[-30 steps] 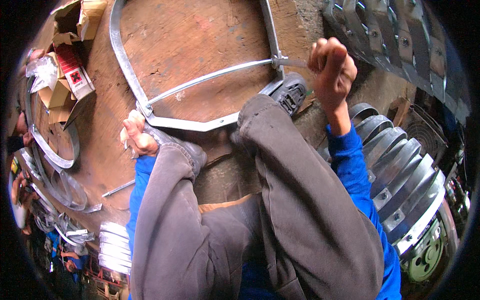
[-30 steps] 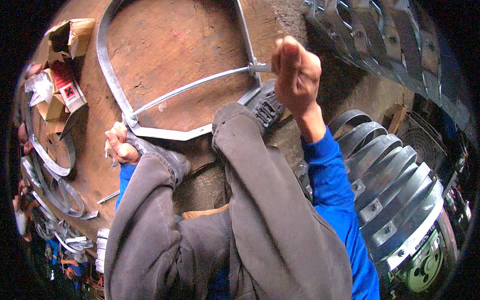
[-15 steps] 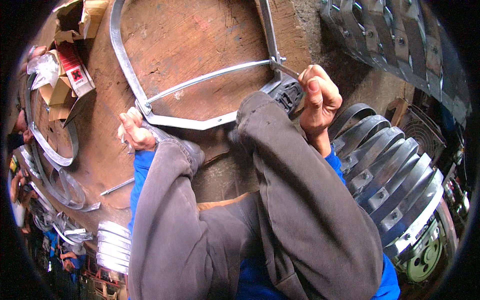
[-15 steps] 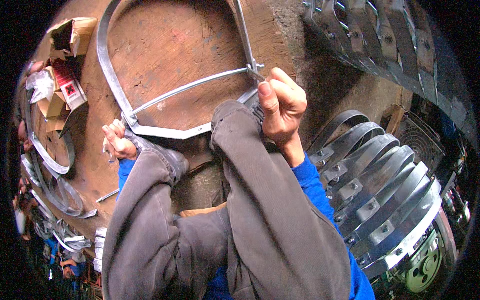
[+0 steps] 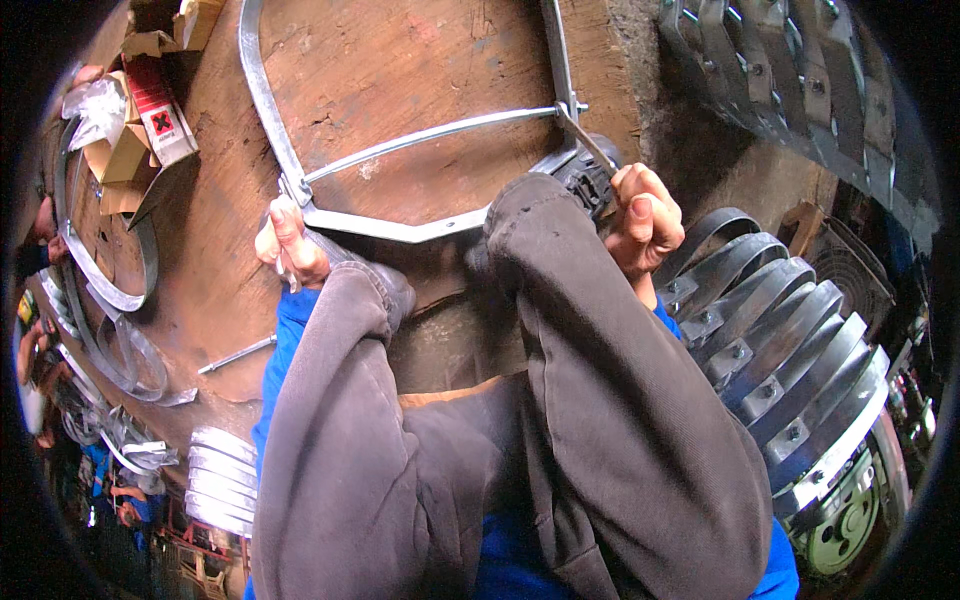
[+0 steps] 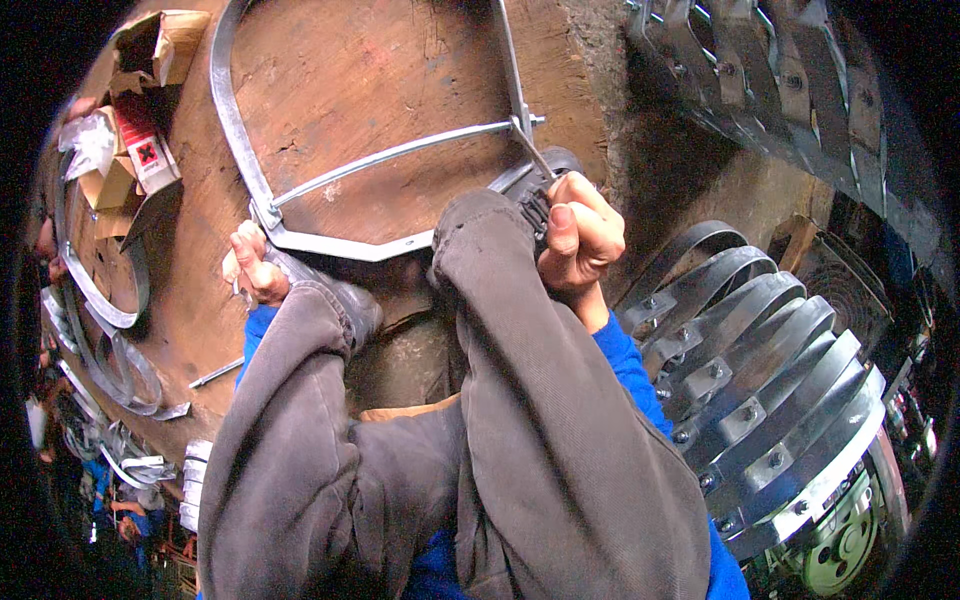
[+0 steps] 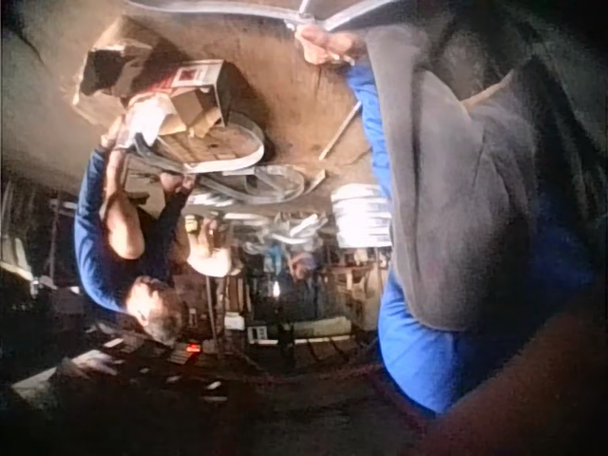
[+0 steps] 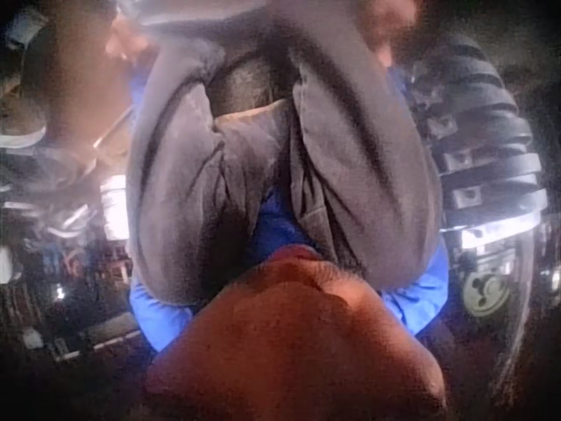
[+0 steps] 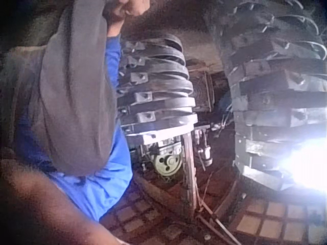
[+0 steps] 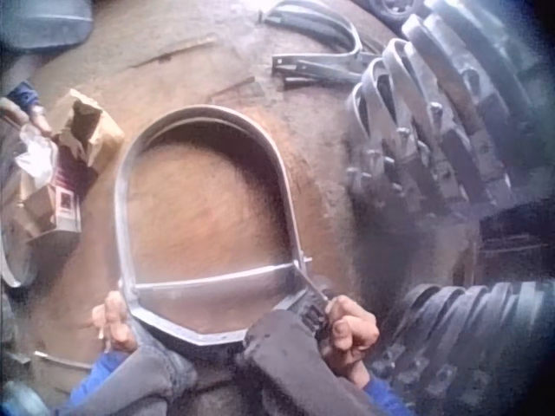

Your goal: The person sits on the floor and uses two wrenches to tighten bolts on a metal frame structure. They adjust the frame's position and work on different connection points before lifting the assembled frame and placing it onto a larger metal assembly.

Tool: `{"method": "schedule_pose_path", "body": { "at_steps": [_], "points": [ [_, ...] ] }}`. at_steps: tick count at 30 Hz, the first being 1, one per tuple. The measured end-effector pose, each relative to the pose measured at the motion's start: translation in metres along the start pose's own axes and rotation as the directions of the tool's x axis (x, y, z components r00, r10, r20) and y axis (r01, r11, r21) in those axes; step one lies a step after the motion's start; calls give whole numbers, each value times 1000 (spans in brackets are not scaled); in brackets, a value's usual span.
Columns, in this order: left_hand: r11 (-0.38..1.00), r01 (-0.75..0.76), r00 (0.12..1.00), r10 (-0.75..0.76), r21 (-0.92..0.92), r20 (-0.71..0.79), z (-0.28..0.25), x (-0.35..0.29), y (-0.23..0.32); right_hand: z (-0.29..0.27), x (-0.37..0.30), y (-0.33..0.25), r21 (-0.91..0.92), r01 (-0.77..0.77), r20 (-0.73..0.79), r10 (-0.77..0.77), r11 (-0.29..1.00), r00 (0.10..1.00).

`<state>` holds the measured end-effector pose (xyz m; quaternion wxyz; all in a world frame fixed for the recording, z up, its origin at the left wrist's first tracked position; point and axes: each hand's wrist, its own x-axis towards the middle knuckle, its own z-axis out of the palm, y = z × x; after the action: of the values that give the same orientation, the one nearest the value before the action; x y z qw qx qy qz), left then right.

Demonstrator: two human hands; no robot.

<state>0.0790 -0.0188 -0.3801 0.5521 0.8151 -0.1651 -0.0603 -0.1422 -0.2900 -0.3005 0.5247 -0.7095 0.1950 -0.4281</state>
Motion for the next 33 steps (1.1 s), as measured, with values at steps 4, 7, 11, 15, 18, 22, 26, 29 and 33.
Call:
{"method": "schedule_pose_path", "body": {
  "at_steps": [4,7,11,15,18,22,26,29,33],
  "points": [
    [1000,11,1000,-11,-15,-14,-1,1,0,1,-7,3,9,54,-10,-54,998,998],
    [1000,9,1000,-10,-22,-19,0,3,1,1,-8,5,-12,66,10,-65,998,998],
    [998,-15,1000,15,-55,-7,-1,0,1,-5,-10,3,-58,95,33,-93,994,995],
    [849,-234,937,327,473,-124,-25,-23,-78,-7,-20,5,-111,171,103,-160,979,982],
    [967,-206,977,212,148,-25,-28,-23,-70,-10,-21,7,-121,177,135,-160,977,978],
    [984,-178,983,178,-13,-52,-23,-17,-40,-3,-18,4,-152,166,129,-147,974,981],
    [967,-235,972,236,-100,1,-25,-9,-42,-1,-19,-1,-196,124,153,-95,973,984],
    [942,-287,955,295,-176,20,-27,-7,-40,3,-21,-1,-173,85,122,-65,981,990],
    [867,-295,950,312,-402,-25,-37,-8,-37,8,-15,-2,-147,37,183,-10,988,983]
  ]
}}
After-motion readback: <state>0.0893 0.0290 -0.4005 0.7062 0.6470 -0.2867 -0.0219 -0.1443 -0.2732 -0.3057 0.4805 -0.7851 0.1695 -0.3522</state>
